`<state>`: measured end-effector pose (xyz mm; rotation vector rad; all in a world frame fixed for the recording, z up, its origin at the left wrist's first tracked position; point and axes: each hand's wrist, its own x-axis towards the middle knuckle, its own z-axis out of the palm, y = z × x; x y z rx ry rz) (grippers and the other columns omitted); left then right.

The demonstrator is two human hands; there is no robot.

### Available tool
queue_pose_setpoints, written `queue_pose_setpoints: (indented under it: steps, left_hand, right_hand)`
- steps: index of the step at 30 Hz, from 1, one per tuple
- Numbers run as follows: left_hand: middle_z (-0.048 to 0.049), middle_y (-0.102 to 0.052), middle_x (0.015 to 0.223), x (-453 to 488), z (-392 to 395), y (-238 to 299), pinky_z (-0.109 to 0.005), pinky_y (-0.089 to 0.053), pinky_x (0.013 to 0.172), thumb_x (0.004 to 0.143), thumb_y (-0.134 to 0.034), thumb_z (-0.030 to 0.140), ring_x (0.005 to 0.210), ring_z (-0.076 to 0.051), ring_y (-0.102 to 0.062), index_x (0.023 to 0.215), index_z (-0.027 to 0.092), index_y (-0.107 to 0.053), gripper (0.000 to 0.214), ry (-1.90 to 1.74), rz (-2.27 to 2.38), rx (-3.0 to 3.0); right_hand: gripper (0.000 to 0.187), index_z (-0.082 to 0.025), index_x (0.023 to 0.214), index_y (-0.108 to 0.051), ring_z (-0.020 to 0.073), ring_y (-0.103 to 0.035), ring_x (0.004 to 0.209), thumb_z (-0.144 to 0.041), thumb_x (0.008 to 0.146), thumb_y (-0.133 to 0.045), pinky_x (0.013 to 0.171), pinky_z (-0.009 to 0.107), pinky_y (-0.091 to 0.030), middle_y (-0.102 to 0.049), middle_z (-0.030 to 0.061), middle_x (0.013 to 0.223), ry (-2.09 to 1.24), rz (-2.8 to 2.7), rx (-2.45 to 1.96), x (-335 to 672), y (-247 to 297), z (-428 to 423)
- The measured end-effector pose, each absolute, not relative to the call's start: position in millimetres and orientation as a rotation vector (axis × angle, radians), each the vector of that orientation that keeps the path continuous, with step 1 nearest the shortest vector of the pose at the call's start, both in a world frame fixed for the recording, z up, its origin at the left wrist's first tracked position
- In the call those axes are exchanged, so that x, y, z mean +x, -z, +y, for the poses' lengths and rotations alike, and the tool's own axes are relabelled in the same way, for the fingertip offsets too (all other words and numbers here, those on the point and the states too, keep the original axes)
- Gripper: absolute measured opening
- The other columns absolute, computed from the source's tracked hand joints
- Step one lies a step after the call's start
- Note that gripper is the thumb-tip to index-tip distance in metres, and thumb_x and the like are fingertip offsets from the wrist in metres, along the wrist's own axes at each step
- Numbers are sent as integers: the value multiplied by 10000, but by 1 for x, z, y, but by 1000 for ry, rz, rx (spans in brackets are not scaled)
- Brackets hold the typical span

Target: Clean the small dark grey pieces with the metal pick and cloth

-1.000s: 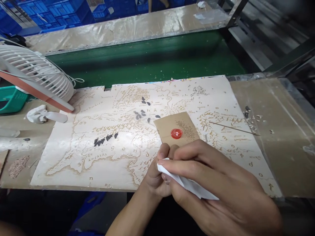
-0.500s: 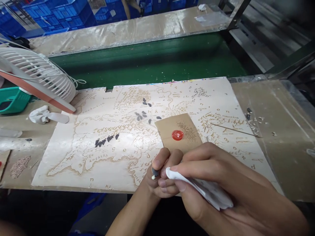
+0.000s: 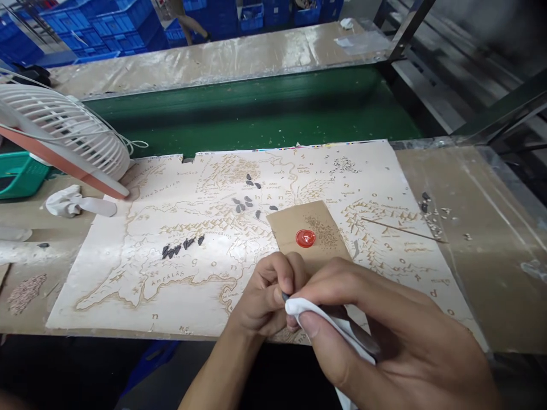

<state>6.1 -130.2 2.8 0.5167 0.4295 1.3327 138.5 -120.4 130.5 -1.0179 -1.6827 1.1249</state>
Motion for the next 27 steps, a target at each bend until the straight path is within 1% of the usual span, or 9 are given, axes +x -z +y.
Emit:
queue_pose_setpoints:
  steps: [2,4,7,9,11,15,20,24,27]
  left_hand:
    - [5,-607,836,-3,-128,-13,-221,-419,466,966,-922,468,553,-83,-516,864,234,-666,362,-1355,329,574]
    - [-5,-644,887,-9,-127,-19,-208,-470,521,1024,-871,375,623,-93,-596,959,246,-742,193,-1394,276,648]
    - [-10,-654,929,-11,-127,-22,-199,-503,572,1053,-837,307,671,-94,-639,1048,251,-787,75,-1438,310,707]
    - [-11,-656,937,-10,-128,-23,-205,-504,572,1055,-834,307,663,-95,-639,1066,253,-794,69,-1439,359,745]
    - [-16,-668,949,-11,-130,-24,-216,-505,574,1055,-834,300,666,-101,-649,1071,255,-802,58,-1448,416,784]
    - [-28,-707,985,-11,-131,-31,-229,-545,607,1052,-828,236,709,-112,-684,1092,257,-837,46,-1510,507,824]
    - [-28,-728,1004,-8,-133,-42,-218,-610,688,1045,-827,149,759,-106,-722,1112,260,-871,136,-1558,587,838]
    - [-25,-723,997,-4,-134,-45,-208,-634,721,1040,-834,146,775,-105,-735,1100,256,-876,133,-1579,628,833]
    - [-28,-732,1011,-1,-135,-44,-205,-645,705,1041,-834,168,764,-112,-742,1091,259,-874,111,-1573,662,804]
  right_hand:
    - [212,-287,960,-789,191,-789,788,-83,904,-778,664,277,-658,-793,-3,889,-1114,-1699,-1040,143,-129,-120]
    - [247,-287,984,-774,178,-771,761,-72,864,-797,624,272,-619,-787,-14,897,-1097,-1715,-1061,148,-127,-120]
    - [273,-282,994,-757,178,-757,768,-61,842,-804,613,276,-595,-771,-13,902,-1074,-1743,-1049,152,-123,-119]
    - [270,-279,990,-750,174,-742,758,-52,851,-798,602,276,-582,-760,-9,896,-1051,-1736,-1036,153,-120,-118]
    - [276,-276,988,-752,176,-738,763,-37,857,-797,621,281,-594,-762,-5,894,-1028,-1729,-1007,154,-117,-116]
    - [267,-276,984,-782,212,-781,866,-34,876,-817,706,310,-648,-788,17,925,-992,-1721,-961,156,-112,-114]
    - [279,-272,1001,-813,199,-805,855,-8,912,-818,670,280,-650,-808,20,937,-991,-1647,-973,157,-111,-115]
    - [253,-265,998,-820,188,-807,858,-22,930,-837,688,265,-652,-810,20,949,-1023,-1605,-977,160,-107,-116]
    - [225,-266,1002,-822,188,-802,879,-52,942,-853,722,263,-654,-808,22,964,-1081,-1581,-985,164,-103,-115]
